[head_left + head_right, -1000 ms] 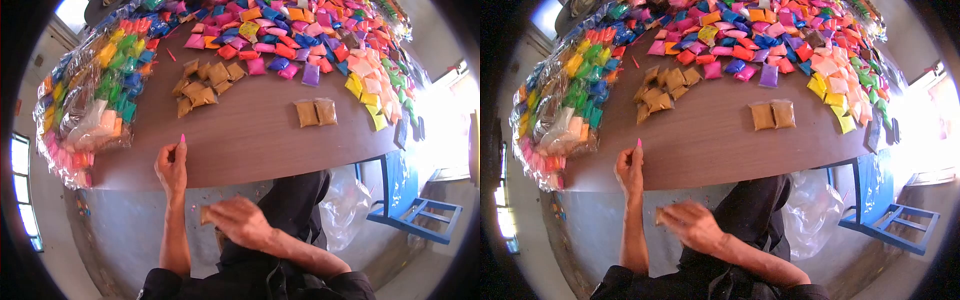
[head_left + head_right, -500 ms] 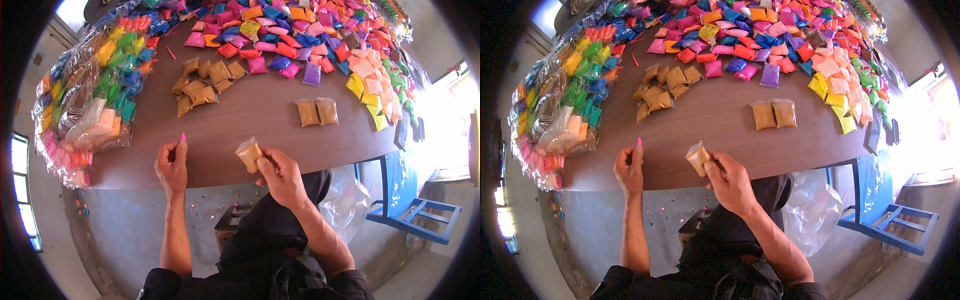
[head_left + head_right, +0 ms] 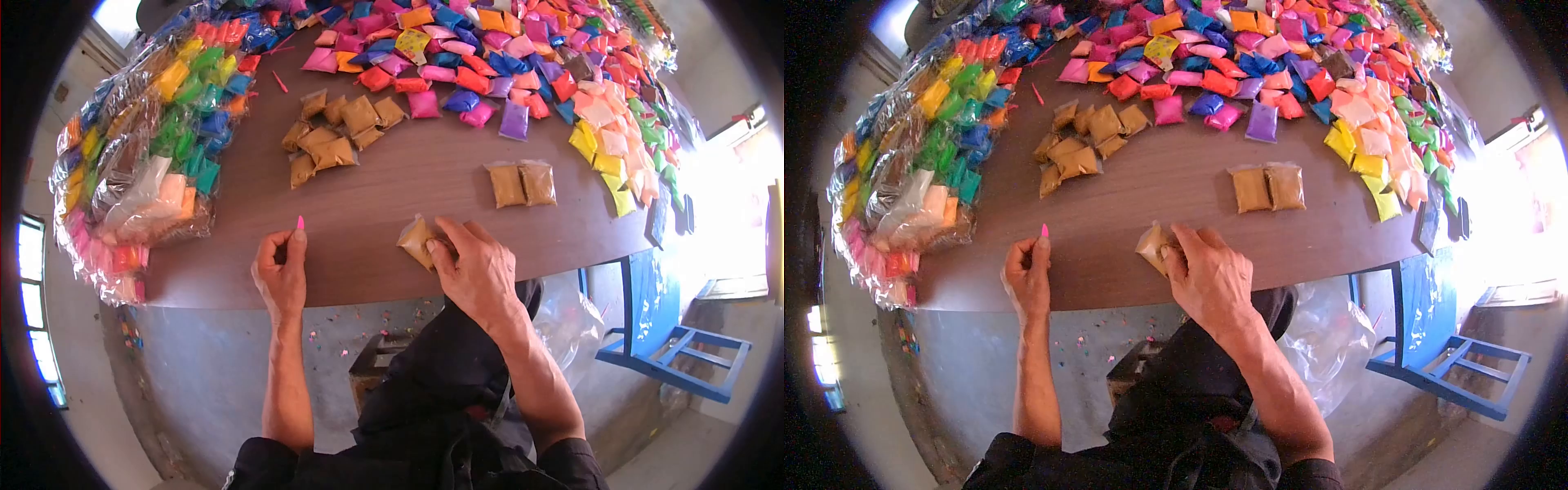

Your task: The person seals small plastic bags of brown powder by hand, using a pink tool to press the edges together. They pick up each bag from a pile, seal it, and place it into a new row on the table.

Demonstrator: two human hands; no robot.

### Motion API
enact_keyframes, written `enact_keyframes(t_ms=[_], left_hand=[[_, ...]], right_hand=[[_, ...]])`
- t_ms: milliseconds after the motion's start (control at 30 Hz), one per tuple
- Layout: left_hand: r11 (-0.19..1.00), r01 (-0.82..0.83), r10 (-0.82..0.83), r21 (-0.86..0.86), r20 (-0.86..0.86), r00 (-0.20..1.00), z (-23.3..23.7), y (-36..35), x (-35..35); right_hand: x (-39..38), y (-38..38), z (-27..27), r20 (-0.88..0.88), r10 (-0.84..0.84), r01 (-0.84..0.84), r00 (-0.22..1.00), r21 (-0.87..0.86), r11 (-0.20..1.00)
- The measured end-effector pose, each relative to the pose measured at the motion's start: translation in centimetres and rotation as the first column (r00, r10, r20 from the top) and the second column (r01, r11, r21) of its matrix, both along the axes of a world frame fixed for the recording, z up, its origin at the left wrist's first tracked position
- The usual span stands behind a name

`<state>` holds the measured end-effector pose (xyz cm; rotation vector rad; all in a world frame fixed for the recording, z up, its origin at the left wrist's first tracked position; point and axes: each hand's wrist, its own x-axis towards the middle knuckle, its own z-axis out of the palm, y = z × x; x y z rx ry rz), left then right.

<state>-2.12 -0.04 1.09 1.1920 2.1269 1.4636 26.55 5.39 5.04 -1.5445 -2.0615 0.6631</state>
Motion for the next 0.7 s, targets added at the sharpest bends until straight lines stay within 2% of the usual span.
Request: enact_keyframes(t_ms=[33, 133, 233, 267, 367, 700], left_hand=[[1.000, -0.002, 0.002, 0.021, 0.001, 1.000, 0.0, 0.1, 0.1], [0.999, -0.010, 0.010, 0.051, 0.015, 1.000, 0.0, 0.3, 0.3], [0.998, 0.001, -0.003, 0.059, 0.029, 1.000, -0.1, 0.2, 0.3], [0.998, 0.009, -0.011, 0.060, 0.033, 0.999, -0.1, 0.2, 0.3], [0.999, 0.019, -0.020, 0.042, 0.013, 1.000, 0.0, 0.1, 0.3], [0.999, 0.017, -0.018, 0.029, 0.019, 1.000, 0.2, -0.1, 0.3]], right_hand=[[0.0, -0.1, 0.3, 0.040, -0.032, 0.032, 0.999, 0.015, 0.999], [0.3, -0.5, -0.5, -0.027, 0.046, -0.037, 0.999, 0.267, 0.963], [-0.1, -0.8, -0.5, 0.079, 0.200, -0.215, 0.977, 0.399, 0.892], [0.0, -1.2, -1.4, 0.160, 0.239, -0.284, 0.958, 0.379, 0.881], [-0.2, -1.9, -2.8, 0.210, 0.263, -0.324, 0.942, 0.353, 0.878], [0.6, -1.6, -2.2, 0.261, 0.274, -0.353, 0.926, 0.337, 0.873]])
